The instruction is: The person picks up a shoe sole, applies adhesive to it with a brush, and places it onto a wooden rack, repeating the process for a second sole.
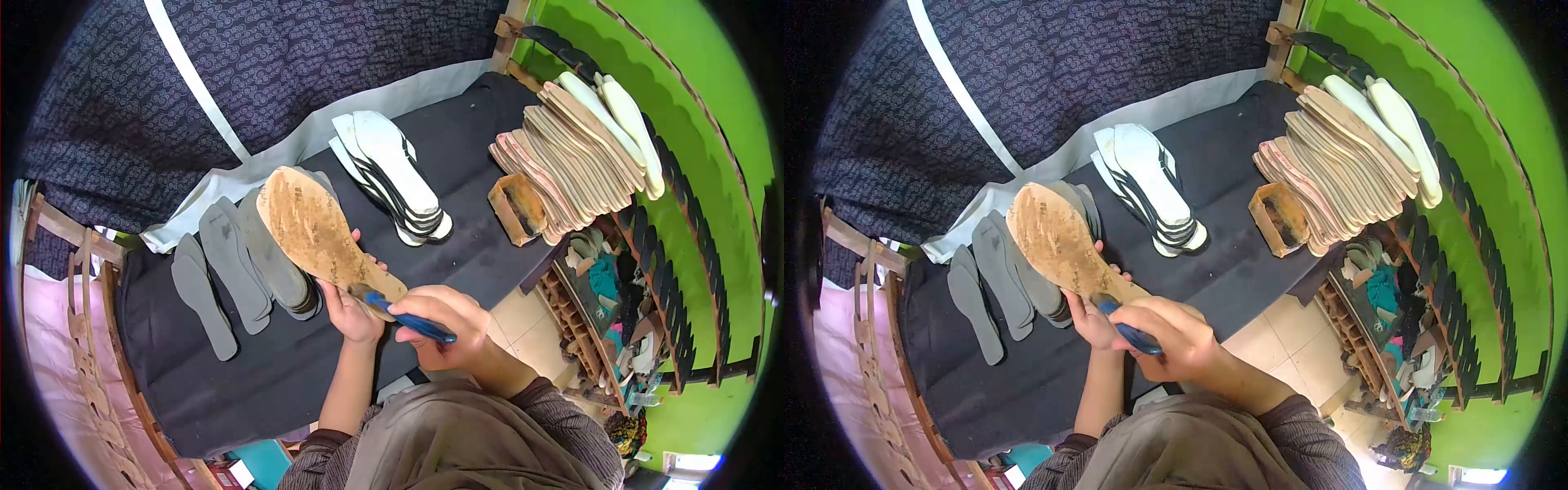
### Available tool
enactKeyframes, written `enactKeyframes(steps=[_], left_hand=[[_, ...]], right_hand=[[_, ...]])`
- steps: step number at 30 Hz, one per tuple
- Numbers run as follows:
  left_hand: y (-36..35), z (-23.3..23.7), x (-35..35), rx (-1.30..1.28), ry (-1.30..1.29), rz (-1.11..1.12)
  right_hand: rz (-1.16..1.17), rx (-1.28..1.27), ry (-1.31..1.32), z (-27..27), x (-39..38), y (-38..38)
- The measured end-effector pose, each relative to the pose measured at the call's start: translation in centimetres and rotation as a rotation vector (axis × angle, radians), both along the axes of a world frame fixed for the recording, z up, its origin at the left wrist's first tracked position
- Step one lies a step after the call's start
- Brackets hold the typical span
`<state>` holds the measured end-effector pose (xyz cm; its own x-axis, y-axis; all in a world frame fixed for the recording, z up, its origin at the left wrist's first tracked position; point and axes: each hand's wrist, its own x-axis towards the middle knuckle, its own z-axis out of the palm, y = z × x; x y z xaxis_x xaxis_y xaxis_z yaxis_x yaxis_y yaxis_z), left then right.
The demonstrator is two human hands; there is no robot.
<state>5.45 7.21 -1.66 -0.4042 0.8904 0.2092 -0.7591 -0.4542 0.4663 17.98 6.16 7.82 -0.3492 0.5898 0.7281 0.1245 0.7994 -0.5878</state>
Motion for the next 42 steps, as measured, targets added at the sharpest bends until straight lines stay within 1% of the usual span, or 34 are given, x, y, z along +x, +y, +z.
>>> enactKeyframes(steps=[1,3,4,6,7,9,13,15,16,18,19,22,24,26,28,30,31,32,34,35,36,38,39,41,42], left_hand=[[0.0,-0.1,0.1,0.000,0.000,-0.001],[0.0,-0.4,0.3,0.010,-0.105,-0.031],[0.0,-0.4,0.3,0.012,-0.105,-0.031],[0.0,-0.2,0.0,-0.020,-0.017,0.016],[0.0,-0.2,-0.2,-0.021,-0.018,0.018],[0.0,-0.1,-0.6,-0.029,0.041,0.042],[0.0,0.1,-0.4,-0.032,-0.036,-0.001],[-0.1,-0.1,-0.2,-0.016,-0.028,-0.057],[-0.1,-0.1,-0.2,-0.017,-0.027,-0.059],[-0.1,0.0,-0.3,-0.030,-0.090,-0.117],[-0.1,0.0,-0.5,-0.028,-0.090,-0.114],[-0.1,0.0,-0.9,-0.049,-0.054,-0.146],[0.0,0.0,-0.9,-0.093,-0.096,-0.177],[-0.1,0.2,-0.8,-0.123,-0.096,-0.163],[0.0,0.3,-0.9,-0.108,-0.100,-0.171],[0.0,0.2,-1.0,-0.104,-0.095,-0.182],[0.0,0.2,-1.0,-0.102,-0.089,-0.193],[0.1,0.3,-1.0,-0.102,-0.089,-0.193],[0.0,0.7,-0.9,-0.108,-0.170,-0.196],[0.0,0.6,-0.9,-0.110,-0.170,-0.196],[0.0,0.6,-0.9,-0.107,-0.162,-0.198],[0.2,0.6,-0.9,-0.100,-0.154,-0.201],[0.1,0.5,-0.8,-0.114,-0.140,-0.210],[0.0,0.5,-0.8,-0.131,-0.125,-0.217],[0.0,0.6,-0.8,-0.142,-0.096,-0.234]], right_hand=[[-0.001,0.000,0.000,0.0,-0.1,0.0],[-0.022,0.047,0.004,0.0,-0.3,0.0],[-0.023,0.048,0.004,0.0,-0.2,-0.1],[-0.011,0.001,-0.009,-0.2,-0.1,-0.3],[-0.009,0.000,-0.010,-0.3,0.1,-0.4],[0.078,-0.113,-0.077,-0.4,0.7,-0.4],[0.087,-0.111,-0.121,0.0,1.5,0.3],[0.022,-0.010,-0.089,0.0,1.4,0.6],[0.020,-0.011,-0.088,-0.2,1.4,0.7],[0.074,0.026,-0.067,-0.6,1.4,0.9],[0.141,0.015,-0.101,-0.5,1.7,0.9],[0.217,0.031,-0.135,-0.5,2.2,1.1],[0.192,0.058,-0.134,-0.8,2.7,1.9],[0.047,0.124,-0.112,-0.8,3.1,2.4],[0.048,0.138,-0.095,-0.9,3.1,2.3],[0.332,-0.047,-0.327,-1.2,3.1,1.6],[0.390,-0.074,-0.173,-1.7,2.7,1.1],[0.390,-0.074,-0.173,-1.7,2.8,1.2],[0.284,-0.017,-0.166,-1.7,3.3,1.5],[0.118,0.147,-0.108,-1.3,3.3,1.8],[0.040,0.212,-0.112,-1.0,3.3,2.1],[0.119,0.182,-0.154,-1.6,3.6,2.1],[0.119,0.185,-0.155,-1.6,3.4,1.8],[0.322,0.132,-0.185,-1.5,2.8,1.2],[0.323,0.131,-0.185,-1.5,2.9,1.3]])
